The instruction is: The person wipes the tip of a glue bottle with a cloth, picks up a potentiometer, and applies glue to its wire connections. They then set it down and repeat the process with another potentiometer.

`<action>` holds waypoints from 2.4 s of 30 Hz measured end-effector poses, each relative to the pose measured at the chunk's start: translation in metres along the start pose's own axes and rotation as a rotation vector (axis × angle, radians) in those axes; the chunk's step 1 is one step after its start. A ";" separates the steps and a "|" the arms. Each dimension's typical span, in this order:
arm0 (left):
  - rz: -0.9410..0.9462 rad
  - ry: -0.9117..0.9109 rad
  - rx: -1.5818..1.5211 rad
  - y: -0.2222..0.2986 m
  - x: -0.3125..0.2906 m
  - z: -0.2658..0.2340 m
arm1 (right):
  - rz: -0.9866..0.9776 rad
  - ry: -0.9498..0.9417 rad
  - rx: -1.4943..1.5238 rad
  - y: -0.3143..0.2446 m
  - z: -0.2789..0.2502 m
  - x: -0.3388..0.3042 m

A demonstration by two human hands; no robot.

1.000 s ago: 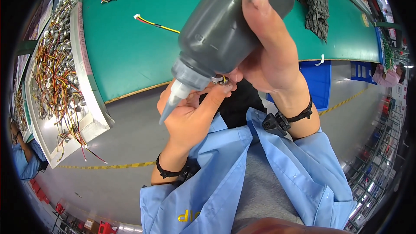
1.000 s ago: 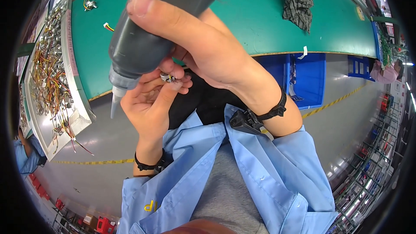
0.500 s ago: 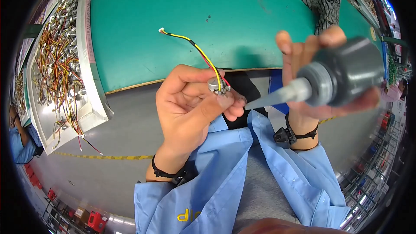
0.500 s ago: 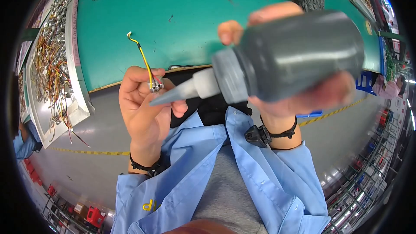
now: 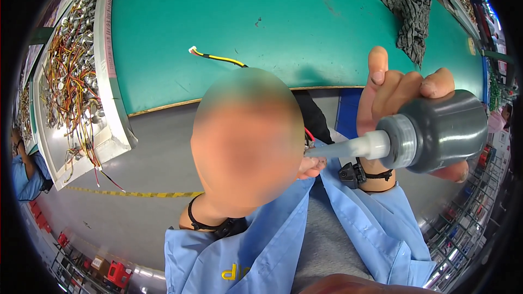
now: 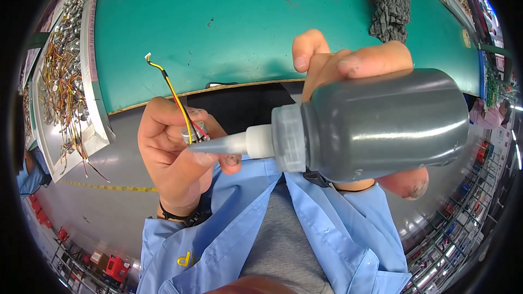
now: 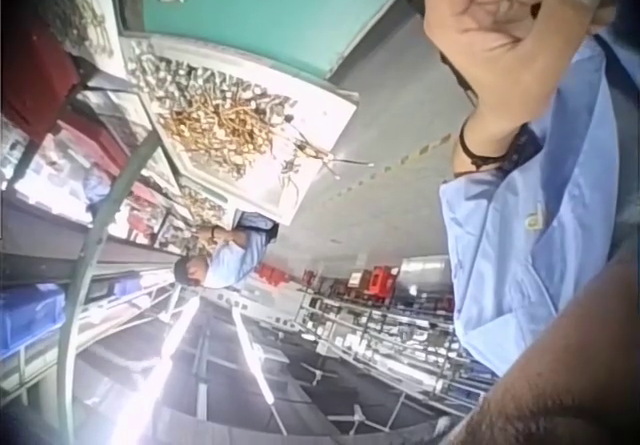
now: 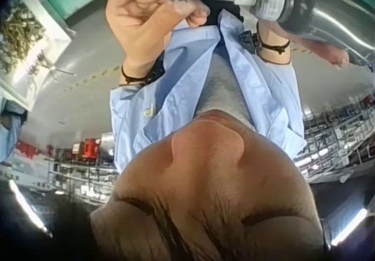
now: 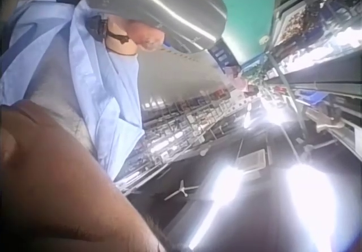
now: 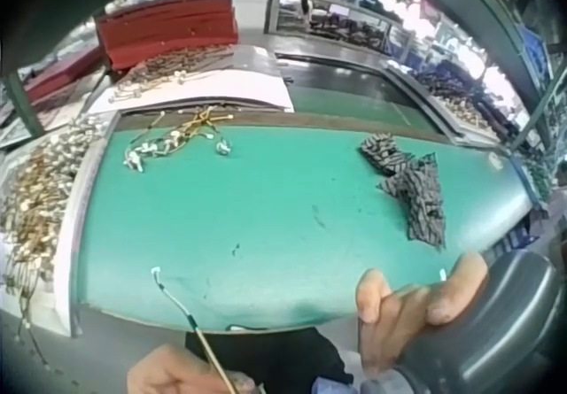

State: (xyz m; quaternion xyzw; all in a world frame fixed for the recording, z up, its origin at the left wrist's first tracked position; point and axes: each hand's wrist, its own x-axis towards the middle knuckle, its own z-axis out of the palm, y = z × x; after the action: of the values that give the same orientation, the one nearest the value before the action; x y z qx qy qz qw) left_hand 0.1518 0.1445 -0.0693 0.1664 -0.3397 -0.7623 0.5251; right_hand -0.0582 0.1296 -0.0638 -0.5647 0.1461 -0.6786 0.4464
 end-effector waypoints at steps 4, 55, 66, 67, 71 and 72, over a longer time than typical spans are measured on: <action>0.045 -0.011 0.033 -0.003 0.001 0.001 | 0.016 0.034 0.002 0.000 -0.002 -0.002; 0.046 0.087 0.130 0.000 -0.004 0.008 | -0.014 0.014 -0.070 -0.010 -0.001 -0.008; 0.038 0.082 0.129 0.001 -0.004 0.008 | -0.033 0.011 -0.114 -0.010 -0.003 -0.010; 0.042 0.083 0.116 0.000 -0.003 0.008 | -0.042 -0.003 -0.120 -0.009 -0.004 -0.009; 0.048 0.089 0.079 0.000 -0.002 0.010 | -0.044 -0.028 -0.129 -0.010 -0.007 -0.010; 0.044 0.095 0.068 0.001 -0.002 0.010 | -0.039 -0.034 -0.131 -0.010 -0.008 -0.010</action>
State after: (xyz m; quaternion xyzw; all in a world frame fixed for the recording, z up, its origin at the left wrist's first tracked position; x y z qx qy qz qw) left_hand 0.1468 0.1502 -0.0617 0.2125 -0.3436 -0.7299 0.5514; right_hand -0.0697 0.1405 -0.0654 -0.6069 0.1714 -0.6665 0.3975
